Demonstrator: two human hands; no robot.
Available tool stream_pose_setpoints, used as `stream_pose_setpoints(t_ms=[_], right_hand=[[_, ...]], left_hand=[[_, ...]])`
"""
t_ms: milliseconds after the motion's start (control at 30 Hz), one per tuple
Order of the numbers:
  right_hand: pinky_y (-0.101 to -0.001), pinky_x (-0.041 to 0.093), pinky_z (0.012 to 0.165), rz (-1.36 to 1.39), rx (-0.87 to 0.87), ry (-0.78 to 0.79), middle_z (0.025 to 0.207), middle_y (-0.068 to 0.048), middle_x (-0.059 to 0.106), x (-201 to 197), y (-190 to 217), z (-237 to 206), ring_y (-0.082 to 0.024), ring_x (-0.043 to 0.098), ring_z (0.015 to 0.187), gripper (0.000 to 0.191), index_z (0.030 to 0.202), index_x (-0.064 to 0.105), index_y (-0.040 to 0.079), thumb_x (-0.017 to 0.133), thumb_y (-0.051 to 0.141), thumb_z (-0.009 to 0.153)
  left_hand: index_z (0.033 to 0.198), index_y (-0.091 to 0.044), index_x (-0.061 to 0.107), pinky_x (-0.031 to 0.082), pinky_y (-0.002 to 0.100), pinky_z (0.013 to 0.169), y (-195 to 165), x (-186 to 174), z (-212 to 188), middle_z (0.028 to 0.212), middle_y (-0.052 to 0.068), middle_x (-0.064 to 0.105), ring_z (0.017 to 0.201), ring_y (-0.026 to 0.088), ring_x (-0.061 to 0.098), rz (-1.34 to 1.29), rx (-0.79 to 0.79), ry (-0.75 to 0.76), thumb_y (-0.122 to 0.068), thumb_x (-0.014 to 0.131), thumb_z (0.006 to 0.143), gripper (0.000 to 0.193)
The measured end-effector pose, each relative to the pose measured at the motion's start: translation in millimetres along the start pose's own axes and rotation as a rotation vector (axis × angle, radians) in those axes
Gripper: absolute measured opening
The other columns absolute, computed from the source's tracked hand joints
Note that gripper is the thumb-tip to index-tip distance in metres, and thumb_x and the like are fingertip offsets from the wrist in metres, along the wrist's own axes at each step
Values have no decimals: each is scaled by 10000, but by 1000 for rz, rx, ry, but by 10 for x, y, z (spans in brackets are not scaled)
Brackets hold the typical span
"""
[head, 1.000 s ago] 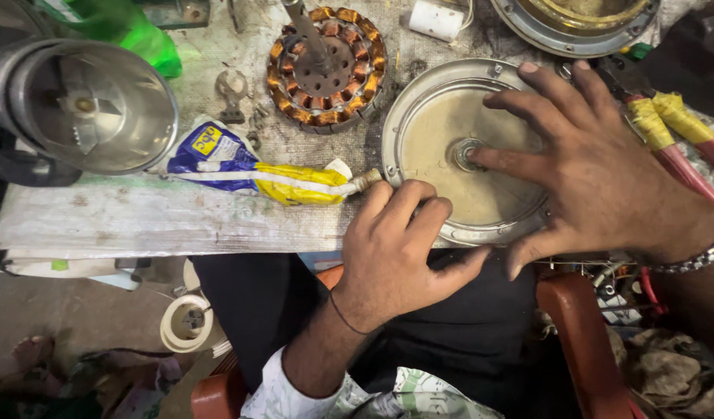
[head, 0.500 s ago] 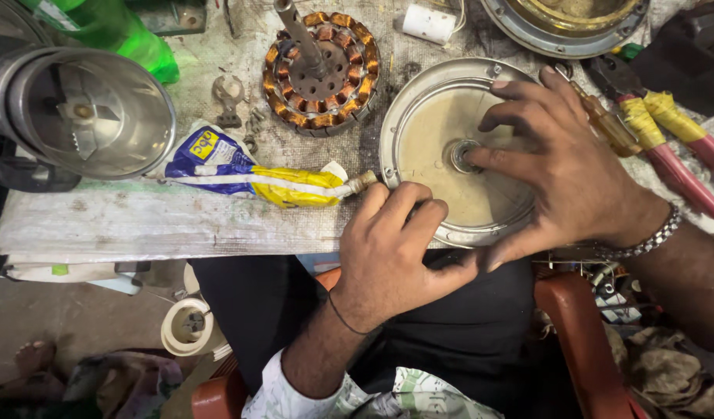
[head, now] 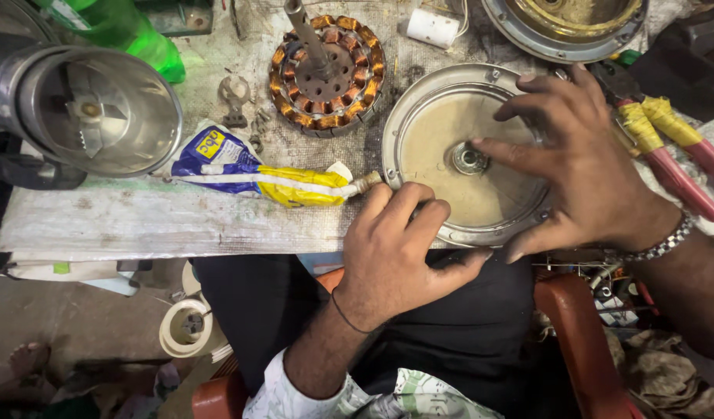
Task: The person rotates the central hub of a circular metal motor housing by hand to check its movement. They then apply a small amount of lubricant from a tube onto the hub and continue rotating it. Finally, they place a second motor housing on top of the first one.
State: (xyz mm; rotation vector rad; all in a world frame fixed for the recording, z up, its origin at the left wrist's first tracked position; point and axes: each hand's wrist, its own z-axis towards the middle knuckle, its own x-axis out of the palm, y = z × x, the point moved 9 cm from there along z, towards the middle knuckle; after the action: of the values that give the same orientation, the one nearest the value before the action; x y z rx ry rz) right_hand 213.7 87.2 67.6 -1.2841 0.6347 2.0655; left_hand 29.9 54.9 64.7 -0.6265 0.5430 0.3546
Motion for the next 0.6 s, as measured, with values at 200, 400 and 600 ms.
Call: stream_pose_setpoints(t_ms=[200, 400, 600], right_hand=[[-776, 151, 1244, 10, 2, 86, 1402, -216, 495, 80, 73, -137, -426, 356, 1443, 1150, 1207, 695, 92, 301, 1022, 657], [-768, 153, 1208, -37, 51, 133, 1446, -240, 503, 124, 104, -170, -437, 346, 1443, 1213, 1316, 676, 68, 262, 1029, 704], [-771, 120, 1215, -140, -3, 123, 1435, -221, 498, 3, 244, -124, -423, 342, 1433, 1215, 1291, 665, 65, 225, 1035, 707]], left_hand=[[985, -68, 667, 506, 371, 774, -1, 9, -5, 1041, 61, 585, 912, 269, 554, 18, -4, -9, -450, 895, 779, 490], [970, -69, 666, 501, 369, 759, 4, 16, 3, 1021, 58, 583, 895, 264, 543, 14, -3, 7, -463, 892, 780, 492], [977, -71, 670, 506, 371, 761, 5, 8, 4, 1030, 57, 589, 902, 263, 549, 16, -3, 1, -462, 892, 782, 490]])
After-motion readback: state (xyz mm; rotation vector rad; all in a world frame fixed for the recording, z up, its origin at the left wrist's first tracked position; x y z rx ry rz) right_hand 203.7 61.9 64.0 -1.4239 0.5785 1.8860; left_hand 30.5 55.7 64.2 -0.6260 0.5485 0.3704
